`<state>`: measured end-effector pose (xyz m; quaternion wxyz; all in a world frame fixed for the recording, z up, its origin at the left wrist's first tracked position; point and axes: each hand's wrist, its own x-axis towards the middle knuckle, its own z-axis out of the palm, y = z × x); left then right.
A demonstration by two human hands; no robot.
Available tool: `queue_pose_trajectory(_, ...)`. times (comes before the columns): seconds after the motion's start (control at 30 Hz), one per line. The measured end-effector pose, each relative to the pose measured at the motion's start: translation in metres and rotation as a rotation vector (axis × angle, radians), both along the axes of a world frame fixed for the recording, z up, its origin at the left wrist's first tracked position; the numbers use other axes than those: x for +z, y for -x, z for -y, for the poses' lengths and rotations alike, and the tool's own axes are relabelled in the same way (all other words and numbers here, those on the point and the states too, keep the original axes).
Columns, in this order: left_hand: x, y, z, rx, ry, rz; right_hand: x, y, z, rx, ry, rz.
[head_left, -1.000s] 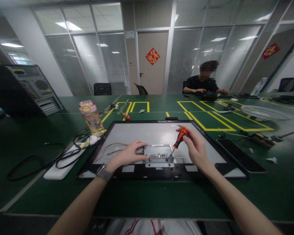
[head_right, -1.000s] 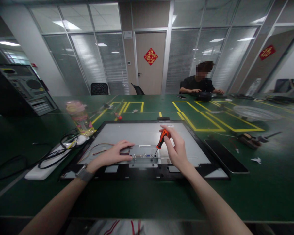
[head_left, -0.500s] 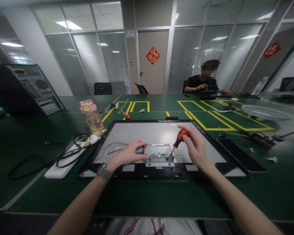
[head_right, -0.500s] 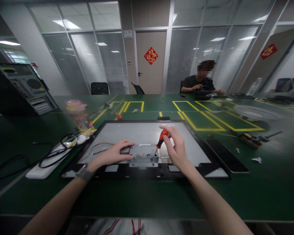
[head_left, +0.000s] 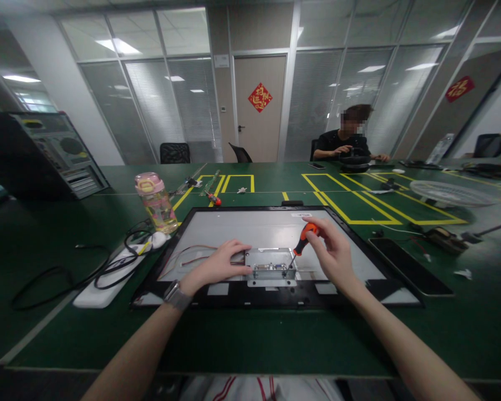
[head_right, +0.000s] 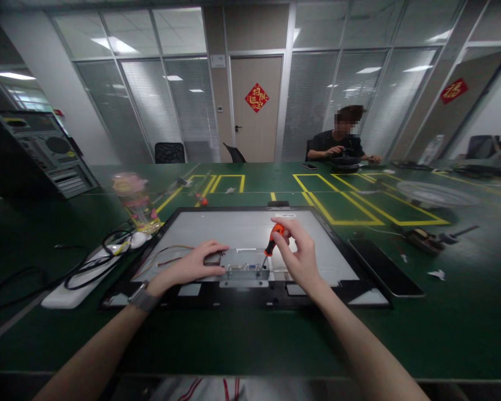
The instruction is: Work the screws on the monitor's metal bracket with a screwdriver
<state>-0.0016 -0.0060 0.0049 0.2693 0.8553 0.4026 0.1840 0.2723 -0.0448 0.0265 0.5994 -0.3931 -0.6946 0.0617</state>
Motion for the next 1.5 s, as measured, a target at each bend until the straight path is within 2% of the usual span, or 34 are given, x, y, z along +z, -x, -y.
queue_pose_trajectory(0.23, -0.0020, 0.0003, -0.0018, -0.006, -0.002, 0.009, -0.0012, -0.0001, -0.0003, 0.051, 0.113, -0.099)
queue_pose_trajectory(0.4, -0.0007, -0.0001, -0.0008, 0.007, 0.004, -0.001, -0.0011, -0.0026, 0.0007, 0.115, 0.137, -0.096)
queue_pose_trajectory(0.63, -0.0045, 0.0008, -0.0024, 0.004, -0.003, 0.002, -0.0028, -0.0025, -0.0023, -0.017, 0.046, -0.046)
queue_pose_trajectory(0.93, -0.0031, 0.0018, -0.0022, 0.003, 0.010, 0.002, 0.0010, -0.0004, 0.0015, 0.111, 0.163, -0.172)
queue_pose_trajectory(1.1, -0.0017, 0.0006, -0.0011, 0.003, 0.019, -0.001, 0.0013, -0.0005, 0.0028, 0.164, 0.174, -0.177)
queue_pose_trajectory(1.3, -0.0007, 0.0005, -0.0004, 0.000, 0.022, 0.006, -0.0005, 0.0011, 0.0003, 0.036, 0.111, -0.099)
queue_pose_trajectory(1.5, -0.0019, 0.0007, -0.0005, 0.000, 0.011, 0.006, -0.0012, 0.0000, -0.0016, 0.066, 0.120, -0.163)
